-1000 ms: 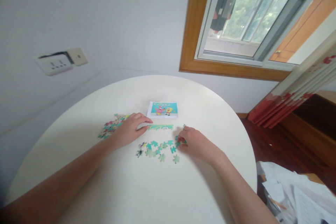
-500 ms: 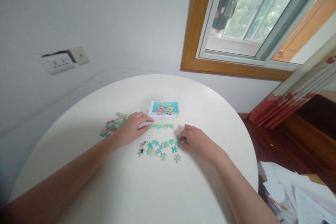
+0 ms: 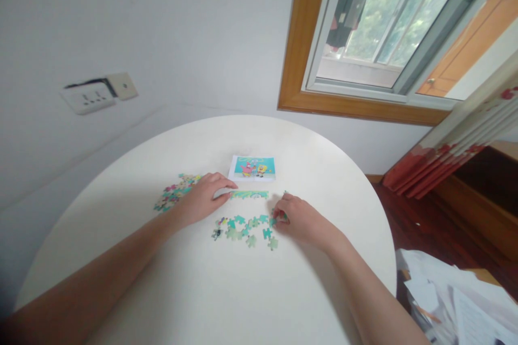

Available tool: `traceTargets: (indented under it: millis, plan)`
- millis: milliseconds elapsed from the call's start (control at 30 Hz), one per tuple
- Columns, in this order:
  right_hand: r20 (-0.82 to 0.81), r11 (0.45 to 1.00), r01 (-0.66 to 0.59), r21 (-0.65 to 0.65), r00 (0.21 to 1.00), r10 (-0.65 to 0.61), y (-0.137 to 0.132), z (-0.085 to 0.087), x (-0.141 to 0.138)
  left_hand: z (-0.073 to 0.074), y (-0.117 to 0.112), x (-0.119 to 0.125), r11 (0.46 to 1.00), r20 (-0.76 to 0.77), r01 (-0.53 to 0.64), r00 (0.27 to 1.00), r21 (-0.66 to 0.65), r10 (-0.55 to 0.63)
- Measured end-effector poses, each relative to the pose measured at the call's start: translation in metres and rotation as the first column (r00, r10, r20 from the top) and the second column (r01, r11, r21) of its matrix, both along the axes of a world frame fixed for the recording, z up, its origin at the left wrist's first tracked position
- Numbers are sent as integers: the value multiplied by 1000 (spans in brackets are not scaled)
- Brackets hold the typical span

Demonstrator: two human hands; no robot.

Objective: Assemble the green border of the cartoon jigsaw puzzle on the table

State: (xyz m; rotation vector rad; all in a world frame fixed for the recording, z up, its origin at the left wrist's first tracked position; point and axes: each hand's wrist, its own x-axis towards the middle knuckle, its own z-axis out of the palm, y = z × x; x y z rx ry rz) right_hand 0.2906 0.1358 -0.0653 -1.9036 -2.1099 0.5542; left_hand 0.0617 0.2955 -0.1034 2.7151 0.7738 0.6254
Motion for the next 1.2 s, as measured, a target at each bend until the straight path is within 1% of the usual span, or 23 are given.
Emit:
traceTargets:
  millis: [233, 400, 500, 600, 667, 733, 867, 1033, 1200]
  plan:
    - [-112, 999, 17, 36, 994, -13, 0, -3, -2, 2, -2, 0, 1000, 6, -9, 1000, -13, 9]
    - [-232, 998, 52, -19, 971, -55, 2, -3, -5, 1, -1, 0, 1000, 5, -12, 1000, -12, 13]
    - [-339, 988, 152, -35, 928, -155, 7, -4, 0, 2, -2, 1, 1000, 2, -7, 1000, -11, 7]
    - [-463, 959, 282, -14, 849, -256, 18, -9, 10, 4, -3, 1, 1000, 5, -2, 1000, -21, 2]
    - [-526, 944, 329, -6, 802, -283, 28, -14, 15, 4, -3, 0, 1000, 0, -2, 1000, -23, 2]
    - [-526, 938, 347, 5, 798, -293, 37, -18, 19, 4, -3, 0, 1000, -7, -3, 1000, -20, 3]
    - [-430, 929, 369, 35, 844, -320, 49, -23, 20, 1, -2, 0, 1000, 2, 1, 1000, -21, -1]
    - [-322, 915, 397, 69, 877, -357, 53, -26, 18, 0, -2, 1, 1000, -8, 0, 1000, -16, 0]
    - [-270, 910, 401, 107, 892, -362, 54, -27, 14, 0, -3, 1, 1000, -24, -9, 1000, -11, 9]
